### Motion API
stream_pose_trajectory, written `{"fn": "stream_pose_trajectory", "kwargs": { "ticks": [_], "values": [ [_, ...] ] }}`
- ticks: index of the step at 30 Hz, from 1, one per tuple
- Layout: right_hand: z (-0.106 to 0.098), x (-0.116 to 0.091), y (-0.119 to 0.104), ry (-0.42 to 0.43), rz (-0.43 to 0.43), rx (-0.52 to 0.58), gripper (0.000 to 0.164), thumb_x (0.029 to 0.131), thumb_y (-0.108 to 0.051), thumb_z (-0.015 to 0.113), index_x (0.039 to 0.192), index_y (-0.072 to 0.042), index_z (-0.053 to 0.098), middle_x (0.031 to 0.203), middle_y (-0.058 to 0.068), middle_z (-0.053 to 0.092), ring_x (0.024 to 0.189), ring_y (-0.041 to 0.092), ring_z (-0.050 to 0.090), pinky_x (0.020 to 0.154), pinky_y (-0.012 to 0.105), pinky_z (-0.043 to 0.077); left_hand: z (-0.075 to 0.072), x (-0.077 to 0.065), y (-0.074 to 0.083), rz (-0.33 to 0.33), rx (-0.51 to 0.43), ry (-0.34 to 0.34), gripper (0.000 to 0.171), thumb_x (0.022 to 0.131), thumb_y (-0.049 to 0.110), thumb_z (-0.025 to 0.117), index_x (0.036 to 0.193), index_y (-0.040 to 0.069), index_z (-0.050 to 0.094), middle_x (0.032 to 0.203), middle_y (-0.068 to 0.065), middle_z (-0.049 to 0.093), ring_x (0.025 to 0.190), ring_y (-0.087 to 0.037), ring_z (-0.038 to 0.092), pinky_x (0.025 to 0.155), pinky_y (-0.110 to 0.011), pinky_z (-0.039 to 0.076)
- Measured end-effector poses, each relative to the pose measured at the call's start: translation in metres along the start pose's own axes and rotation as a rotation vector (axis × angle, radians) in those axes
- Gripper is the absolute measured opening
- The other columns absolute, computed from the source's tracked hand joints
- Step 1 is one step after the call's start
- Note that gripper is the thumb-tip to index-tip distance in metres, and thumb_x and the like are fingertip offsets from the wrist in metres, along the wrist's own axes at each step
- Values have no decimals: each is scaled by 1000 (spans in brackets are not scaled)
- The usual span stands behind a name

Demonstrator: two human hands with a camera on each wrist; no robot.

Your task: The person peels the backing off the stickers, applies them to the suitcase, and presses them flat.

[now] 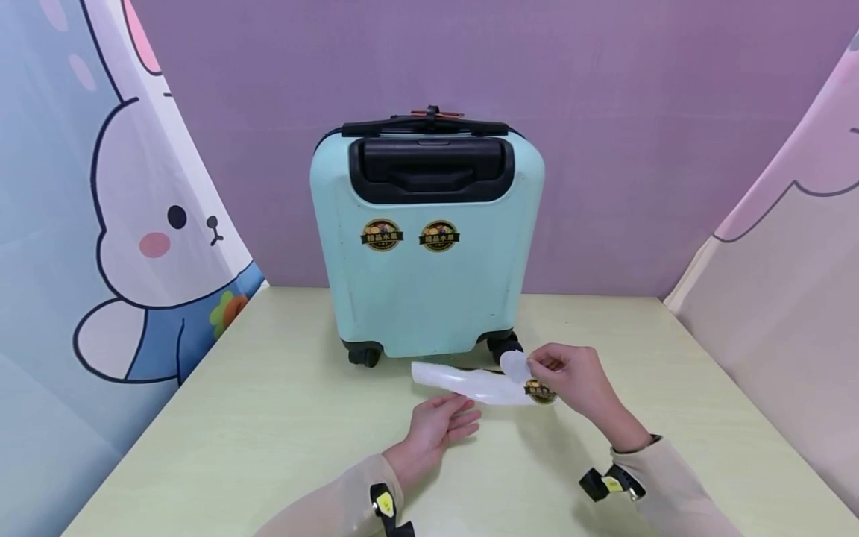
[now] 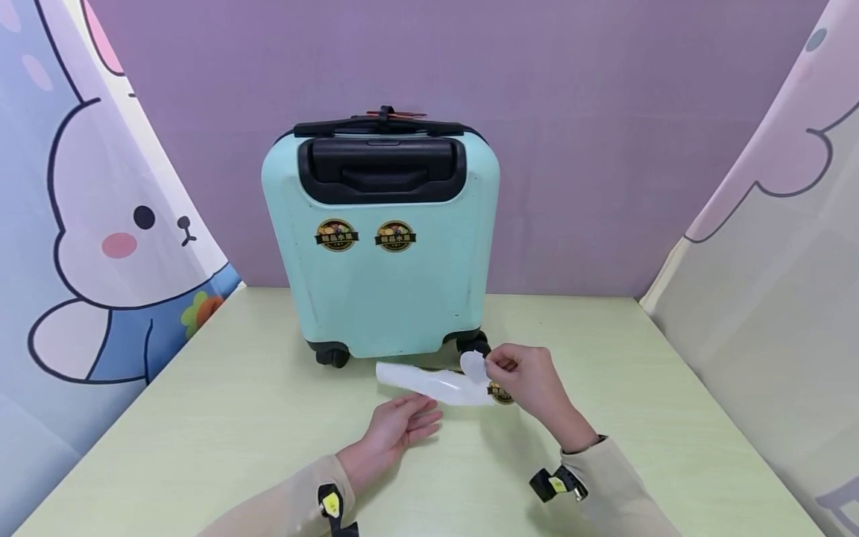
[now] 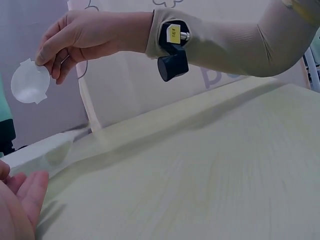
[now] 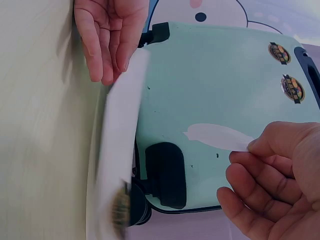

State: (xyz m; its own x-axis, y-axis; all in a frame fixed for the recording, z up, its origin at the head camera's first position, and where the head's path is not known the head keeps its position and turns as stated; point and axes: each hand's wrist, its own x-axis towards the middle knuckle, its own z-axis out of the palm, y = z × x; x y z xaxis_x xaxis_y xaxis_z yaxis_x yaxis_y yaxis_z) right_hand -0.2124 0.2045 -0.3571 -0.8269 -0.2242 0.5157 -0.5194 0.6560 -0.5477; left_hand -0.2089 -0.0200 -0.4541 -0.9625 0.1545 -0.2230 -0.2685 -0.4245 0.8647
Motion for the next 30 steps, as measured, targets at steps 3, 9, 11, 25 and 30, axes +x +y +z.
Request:
{"fn": "stream_pose_trajectory", "kwargs": {
  "ticks": [3,9,11,25,30],
  "values": [
    [0,0,1,2,7,4,8,86,2,71,83,-4,74,73,-4,70,64,7,62,55,24,54,0,-2,-1,-26,-7,-12,38,100,6,57,130,-17,49,116,-27,66,101,-33,70,84,-40,59],
    [-1,-1,-1,-6,12,-6,9,87,2,71,84,-6,75,73,-6,69,65,8,63,58,25,54,3,-6,1,-38,-12,-32,39,100,6,57,132,-15,49,121,-29,64,104,-35,68,84,-40,58],
    [-1,-1,-1,-8,15,-7,9,87,2,71,84,-6,75,74,-6,70,65,8,63,58,25,54,4,-7,2,-33,-14,-34,40,100,6,58,132,-15,49,121,-29,63,104,-34,69,84,-39,59],
    [0,-1,-3,78,-60,-48,11,85,2,73,85,-8,76,73,-9,69,67,9,64,61,28,56,8,-7,32,48,6,-55,40,101,12,59,131,-13,50,116,-22,67,104,-30,70,85,-38,59],
    [3,0,-7,170,-186,-73,15,80,8,75,85,-7,76,75,-5,71,66,10,66,58,23,55,11,-6,47,71,40,-75,35,101,14,59,127,-9,57,106,-11,72,102,-28,70,84,-36,59]
  ]
}}
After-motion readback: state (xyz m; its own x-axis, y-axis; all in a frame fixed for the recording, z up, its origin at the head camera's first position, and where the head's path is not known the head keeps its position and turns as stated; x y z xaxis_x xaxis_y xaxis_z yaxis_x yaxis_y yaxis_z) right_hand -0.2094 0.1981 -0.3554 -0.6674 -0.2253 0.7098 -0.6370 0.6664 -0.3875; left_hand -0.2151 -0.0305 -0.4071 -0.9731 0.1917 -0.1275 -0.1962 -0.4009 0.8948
